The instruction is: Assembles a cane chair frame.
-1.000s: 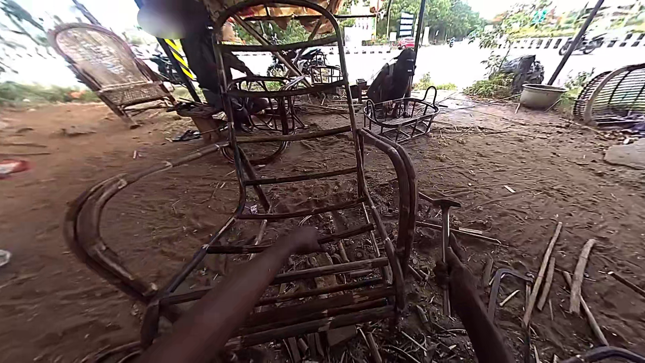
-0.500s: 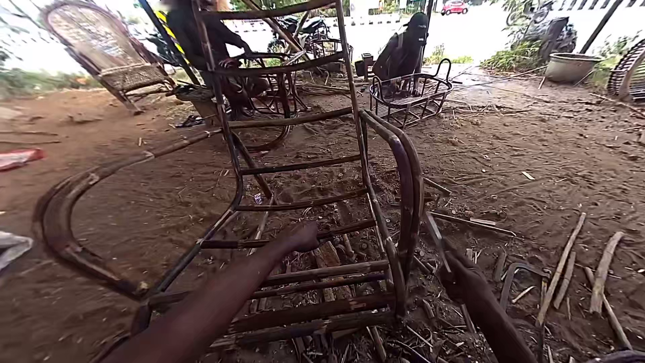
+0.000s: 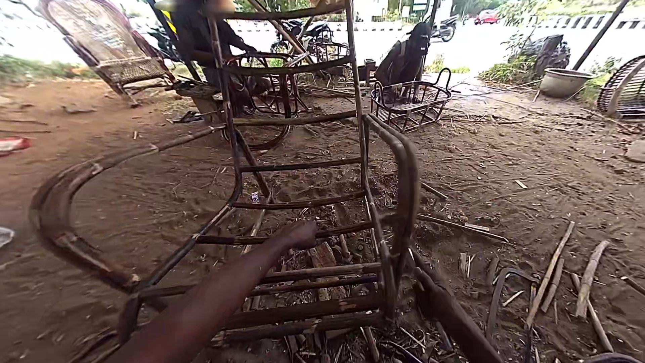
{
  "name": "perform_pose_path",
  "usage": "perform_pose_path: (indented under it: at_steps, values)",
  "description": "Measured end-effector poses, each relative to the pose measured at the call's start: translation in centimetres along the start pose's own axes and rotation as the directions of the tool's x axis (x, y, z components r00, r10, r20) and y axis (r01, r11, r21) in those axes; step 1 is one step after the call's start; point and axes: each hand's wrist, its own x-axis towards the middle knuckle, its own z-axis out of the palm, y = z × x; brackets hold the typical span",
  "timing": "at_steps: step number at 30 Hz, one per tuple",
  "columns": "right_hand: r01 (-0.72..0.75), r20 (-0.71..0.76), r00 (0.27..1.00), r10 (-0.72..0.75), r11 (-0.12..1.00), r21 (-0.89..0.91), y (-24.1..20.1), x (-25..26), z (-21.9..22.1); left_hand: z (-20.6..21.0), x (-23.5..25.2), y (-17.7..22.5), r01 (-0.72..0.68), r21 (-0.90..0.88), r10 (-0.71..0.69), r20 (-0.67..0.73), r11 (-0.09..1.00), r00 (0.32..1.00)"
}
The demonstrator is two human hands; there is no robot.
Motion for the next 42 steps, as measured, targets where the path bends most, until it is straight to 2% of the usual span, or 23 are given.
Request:
perform_pose_path:
  at_steps: [1, 2, 3, 5, 7, 9, 11, 14, 17, 19, 21, 24, 26, 28, 29, 30, 32, 34, 35, 36, 38, 39, 42]
  values:
    - [-0.042, 0.134, 0.989, 0.055, 0.995, -0.095, 0.2, 0.0, -0.5, 0.0, -0.2, -0.2, -0.004, -0.017, 0.004, 0.003, 1.0, 1.0]
    - [-0.046, 0.175, 0.982, 0.066, 0.992, -0.116, 0.5, -0.4, -1.1, 0.2, -0.6, -0.4, -0.002, -0.018, 0.002, 0.007, 1.0, 1.0]
    - [-0.008, 0.126, 0.992, 0.015, 0.998, -0.055, 0.3, -0.6, -1.5, 0.1, -0.9, -0.4, 0.007, -0.014, -0.007, 0.004, 1.0, 1.0]
    - [0.126, -0.143, 0.985, -0.098, 0.971, 0.201, -1.1, -0.6, -0.9, -0.3, -0.5, -0.5, 0.016, -0.009, -0.016, -0.003, 1.0, 1.0]
    - [0.162, -0.32, 0.944, -0.077, 0.955, 0.248, -1.5, -0.4, 1.2, 0.3, 0.0, -0.4, 0.016, 0.002, -0.016, 0.007, 1.0, 1.0]
    - [0.049, -0.054, 0.997, -0.051, 0.998, -0.028, -1.1, -0.9, 1.8, 0.3, 0.3, -0.2, 0.002, 0.006, -0.002, 0.012, 1.0, 1.0]
    - [0.033, 0.16, 0.987, 0.008, 0.968, -0.249, -2.5, -1.2, 1.1, 0.1, -0.2, -0.6, -0.025, -0.011, 0.025, 0.014, 1.0, 1.0]
    - [0.085, 0.044, 0.996, -0.079, 0.988, -0.133, -2.8, -1.9, -0.1, 0.2, -2.4, -2.2, -0.116, -0.08, 0.105, -0.126, 0.99, 0.986]
    - [0.061, -0.231, 0.973, -0.023, 0.985, 0.161, -0.6, -5.0, -1.3, 0.4, -11.0, -2.4, -0.302, -0.2, 0.185, -0.454, 0.932, 0.871]
    - [0.061, -0.368, 0.927, 0.068, 0.942, 0.329, 1.1, -7.9, -1.7, 2.4, -18.0, -3.2, -0.319, -0.114, 0.202, -0.567, 0.941, 0.798]
    - [0.097, -0.451, 0.884, 0.122, 0.896, 0.432, 2.9, -10.9, -1.5, 6.9, -22.1, -3.9, -0.267, 0.042, 0.234, -0.622, 0.963, 0.747]
    - [0.167, -0.539, 0.83, 0.146, 0.857, 0.488, 4.3, -13.5, 2.4, 12.1, -21.5, -4.4, -0.213, 0.218, 0.303, -0.757, 0.952, 0.578]
    - [0.088, -0.435, 0.888, 0.148, 0.874, 0.478, 5.2, -15.0, 6.2, 13.3, -20.0, -3.8, -0.185, 0.253, 0.313, -0.805, 0.95, 0.504]
    - [-0.026, -0.183, 0.976, 0.115, 0.901, 0.433, 5.1, -16.4, 7.7, 12.9, -18.9, -2.6, -0.143, 0.245, 0.283, -0.815, 0.959, 0.506]
    - [-0.065, -0.112, 0.986, 0.124, 0.903, 0.425, 4.6, -17.0, 7.4, 12.6, -18.6, -1.9, -0.121, 0.228, 0.257, -0.808, 0.966, 0.531]
    - [-0.047, -0.121, 0.986, 0.112, 0.894, 0.445, 4.1, -17.7, 6.7, 12.4, -18.5, -1.2, -0.1, 0.22, 0.238, -0.802, 0.97, 0.549]
    - [0.132, -0.316, 0.948, 0.03, 0.87, 0.476, 2.9, -18.7, 5.6, 12.0, -18.1, -0.1, -0.093, 0.212, 0.228, -0.81, 0.973, 0.541]
    - [0.305, -0.544, 0.839, -0.017, 0.842, 0.444, 1.6, -18.5, 6.3, 11.9, -17.9, 0.6, -0.078, 0.207, 0.215, -0.806, 0.975, 0.551]
    - [0.305, -0.577, 0.816, -0.02, 0.863, 0.402, 1.5, -18.4, 7.2, 11.9, -17.9, 0.9, -0.079, 0.205, 0.214, -0.805, 0.976, 0.553]
    - [0.233, -0.513, 0.858, -0.023, 0.908, 0.349, 2.0, -18.6, 7.8, 11.8, -17.8, 1.2, -0.087, 0.205, 0.218, -0.806, 0.975, 0.551]
    - [0.027, -0.177, 0.984, 0.023, 0.962, 0.273, 2.2, -19.2, 7.1, 11.6, -17.6, 1.3, -0.116, 0.204, 0.235, -0.805, 0.972, 0.545]
    - [-0.017, -0.106, 0.993, 0.048, 0.959, 0.281, 1.9, -19.5, 6.5, 11.8, -17.7, 1.2, -0.129, 0.203, 0.24, -0.804, 0.971, 0.544]
    - [0.165, -0.324, 0.945, -0.041, 0.916, 0.365, 1.2, -18.7, 6.7, 11.8, -17.7, 0.6, -0.092, 0.195, 0.214, -0.815, 0.976, 0.539]
